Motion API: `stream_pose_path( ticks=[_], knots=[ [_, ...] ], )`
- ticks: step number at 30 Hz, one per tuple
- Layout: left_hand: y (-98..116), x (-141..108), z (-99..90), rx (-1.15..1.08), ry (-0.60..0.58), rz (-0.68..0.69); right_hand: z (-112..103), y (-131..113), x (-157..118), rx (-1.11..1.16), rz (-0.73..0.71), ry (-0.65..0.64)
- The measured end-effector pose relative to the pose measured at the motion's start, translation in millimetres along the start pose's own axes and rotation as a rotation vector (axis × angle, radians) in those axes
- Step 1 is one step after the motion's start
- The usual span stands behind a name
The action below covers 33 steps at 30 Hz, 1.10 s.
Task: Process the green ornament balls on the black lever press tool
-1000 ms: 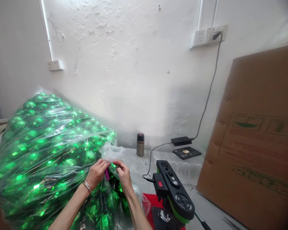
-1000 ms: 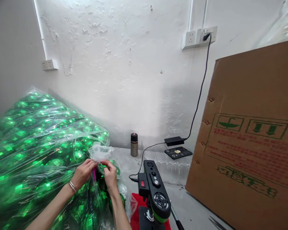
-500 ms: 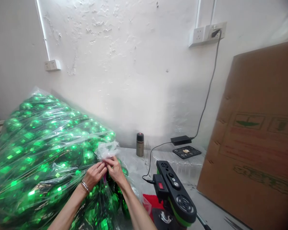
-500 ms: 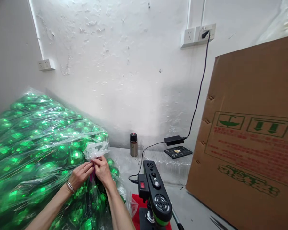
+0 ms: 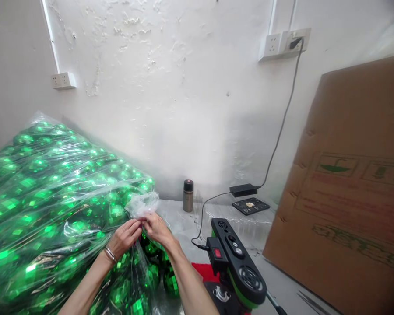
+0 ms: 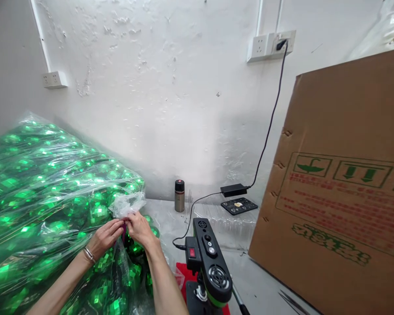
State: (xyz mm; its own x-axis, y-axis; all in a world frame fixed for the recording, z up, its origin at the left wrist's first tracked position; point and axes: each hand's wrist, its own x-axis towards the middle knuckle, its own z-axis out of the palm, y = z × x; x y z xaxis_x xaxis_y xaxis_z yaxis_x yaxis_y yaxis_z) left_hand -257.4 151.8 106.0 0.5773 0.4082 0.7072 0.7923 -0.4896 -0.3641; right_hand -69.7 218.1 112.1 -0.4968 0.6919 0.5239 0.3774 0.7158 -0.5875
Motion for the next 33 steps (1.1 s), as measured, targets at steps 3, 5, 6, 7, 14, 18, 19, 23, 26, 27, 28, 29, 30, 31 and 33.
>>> stream_pose_path(
  ticks=[3,5,6,7,14,18,19,23,26,27,28,29,30,31,33],
  knots=[
    [2,2,-1.6,0.032,0.051,0.015,-4,-9,0,-0.106,-0.018,-0.093],
    [3,5,-2.6,0.047,0.079,0.017,-8,-17,0,-0.169,-0.012,-0.113],
    [4,6,-3.1,0.054,0.093,0.011,-10,-21,0,-0.198,-0.010,-0.117],
    [4,8,-3.5,0.062,0.108,0.001,-11,-26,0,-0.224,-0.008,-0.119],
    [5,12,-8.6,0.054,0.180,-0.060,-17,-39,-2,-0.277,0.025,-0.117],
    [7,12,-13.2,0.017,0.161,-0.065,-20,-28,-2,-0.233,0.006,-0.131],
    [7,12,-13.8,0.007,0.151,-0.067,-19,-25,-3,-0.223,0.001,-0.132],
    [7,10,-12.4,-0.027,0.112,-0.115,-14,-23,-7,-0.187,-0.018,-0.089],
    [6,7,-9.7,-0.026,0.124,-0.111,-10,-26,-13,-0.171,-0.024,-0.030],
    [6,7,-8.9,-0.019,0.131,-0.098,-9,-26,-14,-0.171,-0.025,-0.020],
    [6,7,-8.2,-0.010,0.136,-0.085,-8,-26,-14,-0.175,-0.027,-0.020],
    [6,6,-7.6,-0.003,0.139,-0.074,-8,-25,-14,-0.184,-0.029,-0.029],
    [6,6,-7.0,0.002,0.143,-0.063,-9,-24,-12,-0.196,-0.031,-0.043],
    [6,6,-6.4,0.004,0.146,-0.054,-9,-22,-10,-0.211,-0.033,-0.059],
    [6,7,-5.3,0.005,0.149,-0.033,-10,-19,-6,-0.251,-0.032,-0.077]
  ],
)
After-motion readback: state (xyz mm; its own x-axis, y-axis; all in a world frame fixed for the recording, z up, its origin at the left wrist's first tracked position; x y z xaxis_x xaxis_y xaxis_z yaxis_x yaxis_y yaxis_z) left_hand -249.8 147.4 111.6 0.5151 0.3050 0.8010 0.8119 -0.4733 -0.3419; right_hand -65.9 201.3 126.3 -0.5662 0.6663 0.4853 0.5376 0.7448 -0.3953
